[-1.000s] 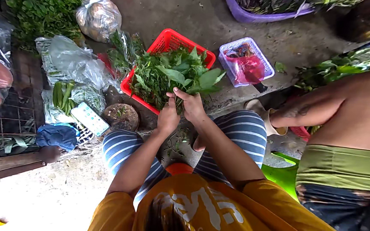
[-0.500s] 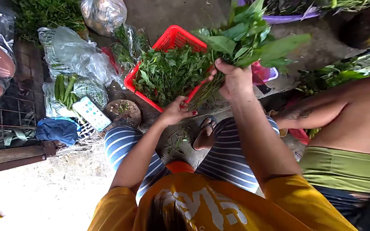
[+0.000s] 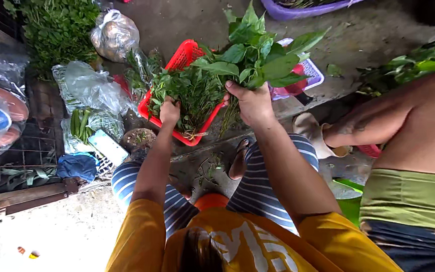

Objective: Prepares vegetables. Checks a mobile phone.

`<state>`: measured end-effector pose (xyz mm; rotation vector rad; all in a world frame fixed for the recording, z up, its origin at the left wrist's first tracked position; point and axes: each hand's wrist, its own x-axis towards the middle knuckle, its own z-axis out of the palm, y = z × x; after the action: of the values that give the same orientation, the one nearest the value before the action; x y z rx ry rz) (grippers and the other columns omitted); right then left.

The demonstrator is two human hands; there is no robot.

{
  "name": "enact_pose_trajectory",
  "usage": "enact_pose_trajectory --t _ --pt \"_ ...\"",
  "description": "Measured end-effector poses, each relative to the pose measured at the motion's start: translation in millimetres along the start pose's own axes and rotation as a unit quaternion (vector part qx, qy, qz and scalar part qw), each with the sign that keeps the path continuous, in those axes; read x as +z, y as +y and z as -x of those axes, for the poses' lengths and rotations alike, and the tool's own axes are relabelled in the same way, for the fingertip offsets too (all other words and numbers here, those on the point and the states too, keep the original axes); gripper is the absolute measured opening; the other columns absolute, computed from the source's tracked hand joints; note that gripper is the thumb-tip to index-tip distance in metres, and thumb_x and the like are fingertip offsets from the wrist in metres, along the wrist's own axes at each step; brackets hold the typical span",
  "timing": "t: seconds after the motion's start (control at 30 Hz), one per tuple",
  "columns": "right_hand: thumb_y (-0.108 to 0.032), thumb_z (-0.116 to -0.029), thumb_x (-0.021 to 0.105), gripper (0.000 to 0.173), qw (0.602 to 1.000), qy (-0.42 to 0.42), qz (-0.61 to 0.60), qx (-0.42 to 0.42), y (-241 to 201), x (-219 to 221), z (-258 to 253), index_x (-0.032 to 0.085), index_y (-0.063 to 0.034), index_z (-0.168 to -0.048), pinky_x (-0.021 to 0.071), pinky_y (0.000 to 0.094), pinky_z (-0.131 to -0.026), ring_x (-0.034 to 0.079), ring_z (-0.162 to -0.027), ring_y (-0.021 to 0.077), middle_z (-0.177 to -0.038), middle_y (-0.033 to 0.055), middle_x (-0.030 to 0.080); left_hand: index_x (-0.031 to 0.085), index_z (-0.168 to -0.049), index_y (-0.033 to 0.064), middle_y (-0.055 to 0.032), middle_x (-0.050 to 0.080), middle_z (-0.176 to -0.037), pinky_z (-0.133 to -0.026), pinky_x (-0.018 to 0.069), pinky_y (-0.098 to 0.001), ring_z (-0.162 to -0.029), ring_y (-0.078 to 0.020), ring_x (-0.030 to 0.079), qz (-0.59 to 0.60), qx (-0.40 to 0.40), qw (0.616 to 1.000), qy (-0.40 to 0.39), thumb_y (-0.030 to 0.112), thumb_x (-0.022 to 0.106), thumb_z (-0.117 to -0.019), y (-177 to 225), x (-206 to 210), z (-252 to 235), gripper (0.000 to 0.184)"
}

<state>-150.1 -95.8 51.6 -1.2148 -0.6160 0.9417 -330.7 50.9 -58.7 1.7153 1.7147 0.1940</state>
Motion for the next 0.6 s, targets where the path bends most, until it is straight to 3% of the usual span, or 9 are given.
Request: enact_pose_trajectory --t 0.1,0.17,0.27,0.43,0.6 --pt "0.002 -0.0979 0.062 0.010 1.000 -0.005 -0.002 -0.029 -5 -6 1 0.058 -0.0065 -0.102 0.0606 0.0248 -0.060 0.065 -0.058 0.0093 -0.072 -0.0012 0.066 0.063 -0.125 0.0008 -0.0217 0.068 -0.119 -0.095 0.0515 -0.0552 -0.110 -0.0353 0.066 0.075 0.022 0.997 0.019 0.016 0.057 -0.1038 -10 -17 2 0.027" --pt "0.001 -0.0975 0.063 0.010 0.999 -0.003 0.002 -0.032 -8 -7 2 0.058 -0.0074 -0.101 0.0599 0.0240 -0.059 0.065 -0.058 0.0083 -0.071 -0.0025 0.066 0.062 -0.121 -0.0005 -0.0152 0.065 -0.107 -0.078 0.0505 -0.0400 -0.087 -0.0208 0.060 0.175 0.037 0.983 0.028 0.012 0.058 -0.1033 -11 -35 16 0.022" --pt "0.002 -0.0969 0.064 0.012 1.000 -0.007 0.001 -0.028 -8 -5 4 0.058 -0.0076 -0.102 0.0604 0.0239 -0.060 0.065 -0.059 0.0080 -0.073 -0.0028 0.067 0.058 -0.117 0.0033 -0.0039 0.060 -0.097 -0.071 0.0528 -0.0275 -0.076 -0.0088 0.058 0.310 0.046 0.950 0.001 0.010 0.055 -0.1045 -10 -65 38 0.014" --pt "-0.001 -0.0977 0.065 0.011 0.999 -0.016 0.024 -0.014 0 3 8 0.060 -0.0055 -0.106 0.0603 0.0237 -0.064 0.066 -0.064 0.0069 -0.078 -0.0024 0.067 0.055 -0.106 0.0128 0.0005 0.066 -0.093 -0.073 0.0599 -0.0275 -0.075 -0.0096 0.066 0.451 0.093 0.885 -0.064 0.010 0.046 -0.1082 4 -93 67 0.009" --pt "0.003 -0.0959 0.065 0.019 0.998 -0.057 0.025 -0.006 16 19 13 0.058 -0.0007 -0.113 0.0633 0.0270 -0.071 0.071 -0.071 0.0103 -0.086 0.0022 0.070 0.055 -0.110 0.0080 -0.0014 0.069 -0.090 -0.068 0.0621 -0.0280 -0.072 -0.0114 0.070 0.467 0.154 0.865 -0.102 -0.003 0.049 -0.1034 37 -86 99 0.014"
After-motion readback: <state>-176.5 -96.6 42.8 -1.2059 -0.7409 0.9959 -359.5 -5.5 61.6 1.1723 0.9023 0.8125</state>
